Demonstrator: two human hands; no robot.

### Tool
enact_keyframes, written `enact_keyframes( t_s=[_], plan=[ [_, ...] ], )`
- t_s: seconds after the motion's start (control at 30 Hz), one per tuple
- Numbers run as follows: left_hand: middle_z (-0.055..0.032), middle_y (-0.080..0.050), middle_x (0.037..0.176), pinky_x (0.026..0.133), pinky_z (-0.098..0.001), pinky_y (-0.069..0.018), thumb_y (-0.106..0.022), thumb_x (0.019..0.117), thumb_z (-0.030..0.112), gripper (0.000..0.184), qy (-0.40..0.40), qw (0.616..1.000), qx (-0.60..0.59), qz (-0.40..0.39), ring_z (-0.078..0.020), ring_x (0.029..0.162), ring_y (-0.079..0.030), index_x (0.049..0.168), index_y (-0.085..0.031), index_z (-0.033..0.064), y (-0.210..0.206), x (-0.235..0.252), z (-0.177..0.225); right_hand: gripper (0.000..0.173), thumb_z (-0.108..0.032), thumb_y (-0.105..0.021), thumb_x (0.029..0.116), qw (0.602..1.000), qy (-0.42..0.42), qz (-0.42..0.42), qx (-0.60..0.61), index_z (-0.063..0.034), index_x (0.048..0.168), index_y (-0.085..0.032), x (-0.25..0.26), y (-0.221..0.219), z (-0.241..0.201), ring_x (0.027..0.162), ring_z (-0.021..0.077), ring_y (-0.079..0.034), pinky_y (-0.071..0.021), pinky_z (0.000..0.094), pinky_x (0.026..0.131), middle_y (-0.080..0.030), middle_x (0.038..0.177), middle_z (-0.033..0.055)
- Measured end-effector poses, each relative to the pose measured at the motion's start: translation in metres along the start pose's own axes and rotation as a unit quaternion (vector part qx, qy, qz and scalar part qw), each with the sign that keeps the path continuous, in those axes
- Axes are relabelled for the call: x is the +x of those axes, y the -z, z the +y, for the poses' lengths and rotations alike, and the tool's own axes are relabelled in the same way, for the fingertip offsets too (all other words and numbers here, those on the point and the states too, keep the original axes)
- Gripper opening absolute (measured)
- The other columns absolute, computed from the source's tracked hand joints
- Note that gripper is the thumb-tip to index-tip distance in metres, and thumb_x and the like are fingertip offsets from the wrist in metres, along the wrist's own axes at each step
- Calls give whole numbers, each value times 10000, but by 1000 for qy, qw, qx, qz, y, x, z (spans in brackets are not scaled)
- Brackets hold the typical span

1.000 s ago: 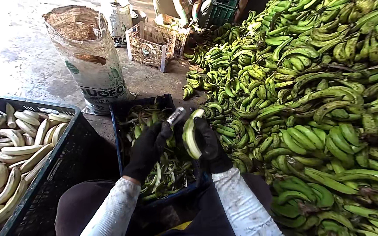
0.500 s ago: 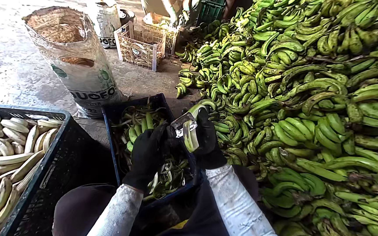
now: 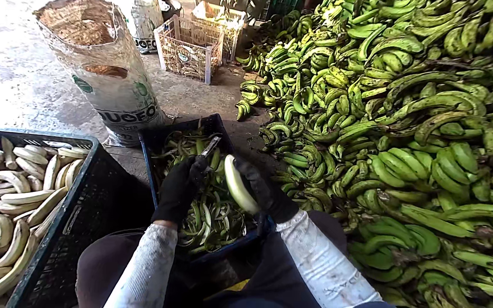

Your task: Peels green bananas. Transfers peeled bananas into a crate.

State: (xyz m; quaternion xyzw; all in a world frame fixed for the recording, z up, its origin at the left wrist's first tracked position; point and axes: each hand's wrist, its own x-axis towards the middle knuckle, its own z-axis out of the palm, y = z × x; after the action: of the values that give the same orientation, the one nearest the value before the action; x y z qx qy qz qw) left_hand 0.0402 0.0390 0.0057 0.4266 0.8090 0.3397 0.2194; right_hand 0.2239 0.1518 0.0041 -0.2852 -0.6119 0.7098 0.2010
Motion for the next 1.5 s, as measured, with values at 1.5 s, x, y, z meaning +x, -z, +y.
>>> enact_keyframes(
  t_s=[1.5],
  plan=[
    [-181,-679,1217,896,-582,-542,-579,1014,389,475,-155,980,94,-86,-383,1080,-668,1452,-585,205,-53,-36,13,238,-180,-457,1049,993,58,29,98,-72,1152,-642,-8,42,40,802,91,-657,-585,283,740,-684,923,31]
  ],
)
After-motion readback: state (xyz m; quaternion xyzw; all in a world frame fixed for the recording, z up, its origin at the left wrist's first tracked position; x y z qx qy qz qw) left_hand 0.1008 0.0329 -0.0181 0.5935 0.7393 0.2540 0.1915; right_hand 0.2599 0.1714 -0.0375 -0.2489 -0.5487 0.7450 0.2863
